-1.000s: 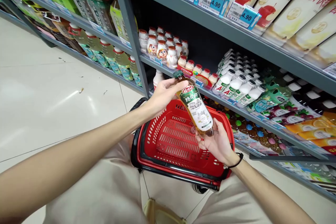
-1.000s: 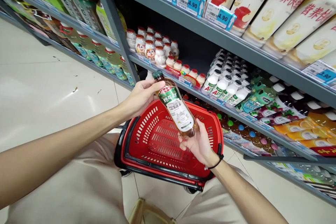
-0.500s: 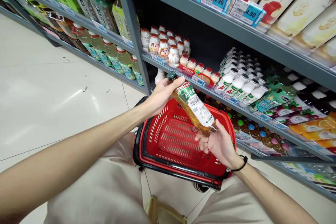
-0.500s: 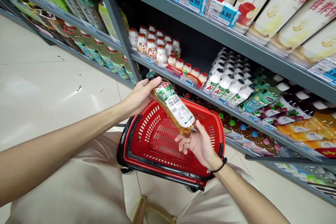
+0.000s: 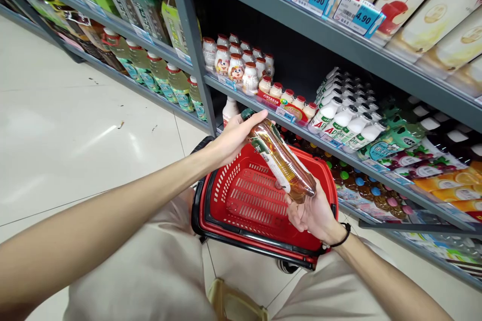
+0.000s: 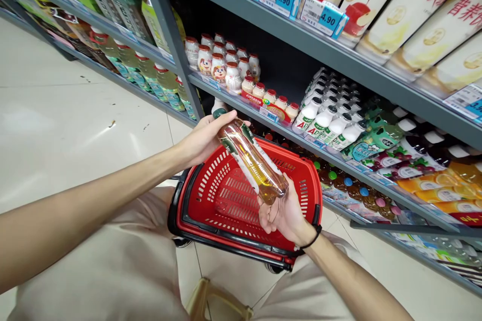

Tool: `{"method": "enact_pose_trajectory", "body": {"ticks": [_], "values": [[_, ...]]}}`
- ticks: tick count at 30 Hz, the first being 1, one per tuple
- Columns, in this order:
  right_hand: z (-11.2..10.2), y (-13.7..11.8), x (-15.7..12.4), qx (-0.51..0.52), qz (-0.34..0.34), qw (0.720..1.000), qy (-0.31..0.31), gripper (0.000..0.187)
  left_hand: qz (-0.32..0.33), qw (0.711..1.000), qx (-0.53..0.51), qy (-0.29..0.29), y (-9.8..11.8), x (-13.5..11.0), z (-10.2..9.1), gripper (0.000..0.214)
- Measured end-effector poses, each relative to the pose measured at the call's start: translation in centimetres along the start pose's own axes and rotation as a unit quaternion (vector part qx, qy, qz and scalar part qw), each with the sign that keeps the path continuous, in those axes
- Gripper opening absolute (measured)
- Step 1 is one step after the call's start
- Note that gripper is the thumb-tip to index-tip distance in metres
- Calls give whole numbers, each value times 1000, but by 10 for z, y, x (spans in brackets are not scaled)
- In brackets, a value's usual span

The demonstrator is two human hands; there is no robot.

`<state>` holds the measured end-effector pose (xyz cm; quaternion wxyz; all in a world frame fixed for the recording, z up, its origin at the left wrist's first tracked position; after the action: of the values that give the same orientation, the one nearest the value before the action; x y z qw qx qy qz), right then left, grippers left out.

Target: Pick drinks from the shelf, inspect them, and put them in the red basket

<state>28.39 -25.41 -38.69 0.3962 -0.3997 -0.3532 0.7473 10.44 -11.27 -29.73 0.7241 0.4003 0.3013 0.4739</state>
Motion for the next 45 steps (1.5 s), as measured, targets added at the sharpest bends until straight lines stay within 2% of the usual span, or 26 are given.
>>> {"method": "enact_pose_trajectory", "body": {"ticks": [6, 10, 12, 15, 18, 21, 24, 26, 27, 30, 32, 35, 40, 43, 45], "values": [[1, -8, 2, 8, -53, 998, -24, 84, 1, 1000, 9, 20, -5, 2, -2, 53], [3, -7, -1, 20, -30, 999, -14, 84, -6, 1000, 4, 21, -1, 4, -2, 48], [6, -8, -1, 24, -39, 999, -10, 81, -12, 999, -16, 24, 1, 6, -3, 44], [9, -15, -1, 1, -88, 996, 3, 71, -22, 998, -41, 36, 3, 9, -7, 44], [10, -26, -2, -65, -160, 985, 21, 55, -25, 997, -54, 39, 5, 9, -8, 46], [8, -35, -4, -136, -218, 965, 47, 44, -31, 997, -59, 48, 6, 7, -8, 50], [-2, -44, -8, -207, -273, 934, 99, 45, -40, 996, -52, 59, 5, 4, -10, 54], [-10, -56, -12, -287, -328, 891, 127, 49, -41, 996, -41, 61, 6, 2, -11, 54], [-13, -63, -15, -339, -360, 858, 137, 54, -40, 997, -36, 61, 6, 1, -11, 53], [-18, -80, -24, -490, -447, 733, 152, 67, -36, 997, -29, 57, 7, -1, -11, 48], [-20, -88, -29, -544, -491, 662, 159, 70, -32, 998, -34, 49, 7, -2, -11, 44], [-12, -98, -37, -592, -557, 567, 132, 69, -28, 998, -43, 40, 6, -2, -10, 40], [9, -107, -55, -680, -624, 380, 58, 68, -34, 998, -40, 32, 3, -2, -11, 43], [10, -109, -63, -708, -635, 306, 39, 67, -38, 998, -44, 20, 2, -4, -9, 42], [10, -109, -66, -714, -638, 287, 33, 66, -42, 998, -43, 14, 1, -4, -7, 41]]}}
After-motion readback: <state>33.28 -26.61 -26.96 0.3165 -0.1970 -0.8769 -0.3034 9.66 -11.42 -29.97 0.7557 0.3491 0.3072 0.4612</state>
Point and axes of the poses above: each hand's wrist, its own x-axis towards the middle knuckle, its own z-axis out of the palm, y = z × x, the point moved 8 cm from there along x, towards the middle knuckle, and after that the axes turned 11 degrees about -z, right-handed, at the moved point
